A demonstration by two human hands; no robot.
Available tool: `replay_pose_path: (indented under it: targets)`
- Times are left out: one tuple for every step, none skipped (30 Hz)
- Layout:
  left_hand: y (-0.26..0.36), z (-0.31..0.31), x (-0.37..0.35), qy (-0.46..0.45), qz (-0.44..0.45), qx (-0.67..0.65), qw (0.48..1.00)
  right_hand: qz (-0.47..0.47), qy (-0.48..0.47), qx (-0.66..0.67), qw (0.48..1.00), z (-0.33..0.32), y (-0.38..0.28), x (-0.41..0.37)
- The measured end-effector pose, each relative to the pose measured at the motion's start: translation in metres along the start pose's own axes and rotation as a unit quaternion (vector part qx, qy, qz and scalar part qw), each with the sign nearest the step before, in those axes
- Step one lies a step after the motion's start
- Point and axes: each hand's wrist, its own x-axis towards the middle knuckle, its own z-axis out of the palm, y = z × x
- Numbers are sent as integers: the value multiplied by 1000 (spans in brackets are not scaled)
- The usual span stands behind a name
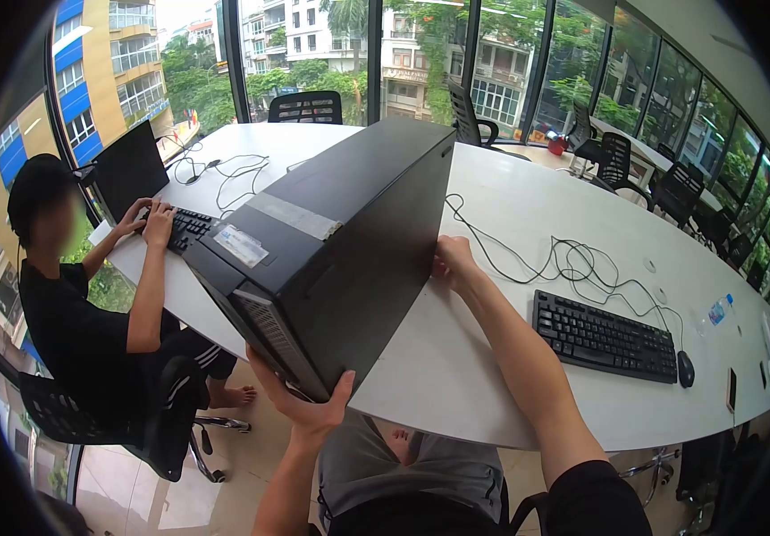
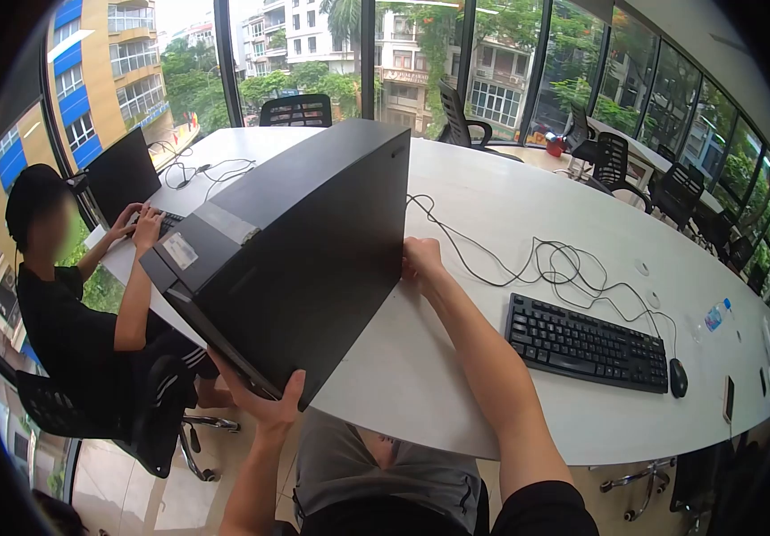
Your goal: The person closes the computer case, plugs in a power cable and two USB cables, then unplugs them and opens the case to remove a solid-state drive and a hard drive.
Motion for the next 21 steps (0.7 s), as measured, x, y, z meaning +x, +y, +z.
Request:
replay_pose_path:
  targets:
    - [0,-1,1,0,7,9,1000,-2,7,0,1000,1,1,0]
    - [-1,-2,1,1,13,18,1000,-4,15,0,1000,1,1,2]
    - [-1,-1,1,3,18,27,999,-3,19,-5,1000,1,1,4]
    - [-1,2,0,18,7,16,1000,-1,23,-9,1000,0,2,8]
    - [0,2,1,17,4,15,1000,1,24,-13,1000,-2,3,13]
    - [0,2,2,15,1,15,1000,-13,73,33,997,-15,5,35]
    - [2,1,2,14,-1,16,1000,-24,122,80,989,-36,6,57]
    - [1,0,4,14,26,50,998,-21,173,100,980,-59,2,65]
    - [0,-7,7,8,27,35,999,-22,222,120,967,-67,-5,71]
    - [2,-6,8,12,27,14,999,-37,211,79,974,-53,-7,53]
    - [3,4,9,17,25,-13,999,-56,204,32,977,-43,-5,33]
    - [3,9,7,27,20,-13,999,-88,139,-43,985,-40,4,28]
    - [2,8,0,24,10,-8,1000,-96,110,-62,987,-38,10,30]
    - [-1,7,-4,21,4,-2,1000,-96,90,-82,988,-40,11,30]
    - [-4,2,-4,16,1,6,1000,-96,68,-97,988,-39,11,31]
    - [-9,-3,-5,11,19,39,999,-92,79,-158,980,-33,12,33]
    - [-13,-4,-6,10,36,68,997,-125,92,-230,961,-29,16,38]
    - [-14,-2,-10,6,50,92,994,-155,106,-305,934,-31,22,40]
    - [-14,-3,-14,7,49,103,993,-138,109,-332,927,-27,16,30]
    - [-15,-4,-15,5,49,111,993,-156,126,-349,915,-25,16,28]
    - [-16,-1,-15,14,35,85,996,-162,121,-348,916,-28,19,31]
